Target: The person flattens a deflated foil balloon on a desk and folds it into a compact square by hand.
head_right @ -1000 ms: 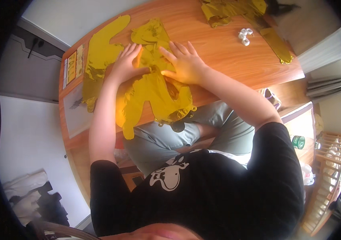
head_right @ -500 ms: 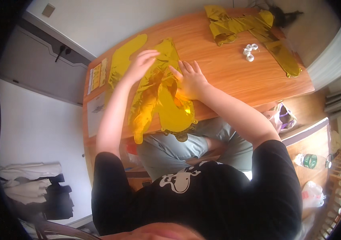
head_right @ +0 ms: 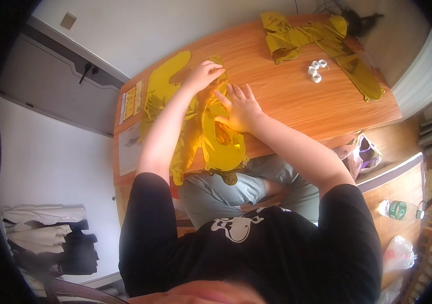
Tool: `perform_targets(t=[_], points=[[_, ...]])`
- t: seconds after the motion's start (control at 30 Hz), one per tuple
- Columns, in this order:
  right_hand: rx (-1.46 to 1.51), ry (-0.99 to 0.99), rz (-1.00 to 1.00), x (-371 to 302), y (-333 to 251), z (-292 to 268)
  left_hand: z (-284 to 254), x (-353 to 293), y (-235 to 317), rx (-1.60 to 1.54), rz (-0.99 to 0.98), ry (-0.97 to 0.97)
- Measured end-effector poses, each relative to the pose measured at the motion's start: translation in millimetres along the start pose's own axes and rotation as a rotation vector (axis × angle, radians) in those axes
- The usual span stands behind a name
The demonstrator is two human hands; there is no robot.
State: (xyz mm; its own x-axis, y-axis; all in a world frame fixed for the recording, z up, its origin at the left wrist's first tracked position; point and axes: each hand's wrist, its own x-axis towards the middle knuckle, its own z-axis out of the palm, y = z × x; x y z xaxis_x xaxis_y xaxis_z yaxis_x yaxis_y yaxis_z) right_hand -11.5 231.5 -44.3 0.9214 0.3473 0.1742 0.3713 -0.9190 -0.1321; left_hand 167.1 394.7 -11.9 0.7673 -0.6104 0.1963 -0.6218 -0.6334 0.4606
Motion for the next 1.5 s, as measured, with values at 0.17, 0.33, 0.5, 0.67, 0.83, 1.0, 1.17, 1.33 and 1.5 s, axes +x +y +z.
perform_targets(t=[0.17,0.33,0.5,0.67,0.83,1.0,1.17,1.33,1.5], points=[[-0.014,-0.014,0.0,-2,2,-4,7,-1,12,0.306,-0.011,0.044],[0.001,-0.013,-0.013,1,-4,-6,16,-13,-5,0.349,0.113,0.232],[-0.038,-0.032,0.02,-1,0,-2,20,-11,5,0.403,0.246,0.281],[-0.024,-0.01,0.008,0,-4,-2,20,-15,-3,0.478,0.255,0.241],[-0.051,-0.005,0.001,0,-5,-2,22,-17,2,0.523,0.223,0.178],[-0.079,-0.001,-0.003,-2,-5,-3,20,-20,16,0.604,0.147,0.032],[-0.091,-0.019,0.005,-2,-4,-3,23,-21,17,0.647,0.135,0.03],[-0.115,0.024,0.009,-4,-4,-1,28,-19,10,0.651,0.141,0.024],[-0.095,-0.01,-0.009,-1,-8,-5,26,-16,2,0.645,0.184,0.007]])
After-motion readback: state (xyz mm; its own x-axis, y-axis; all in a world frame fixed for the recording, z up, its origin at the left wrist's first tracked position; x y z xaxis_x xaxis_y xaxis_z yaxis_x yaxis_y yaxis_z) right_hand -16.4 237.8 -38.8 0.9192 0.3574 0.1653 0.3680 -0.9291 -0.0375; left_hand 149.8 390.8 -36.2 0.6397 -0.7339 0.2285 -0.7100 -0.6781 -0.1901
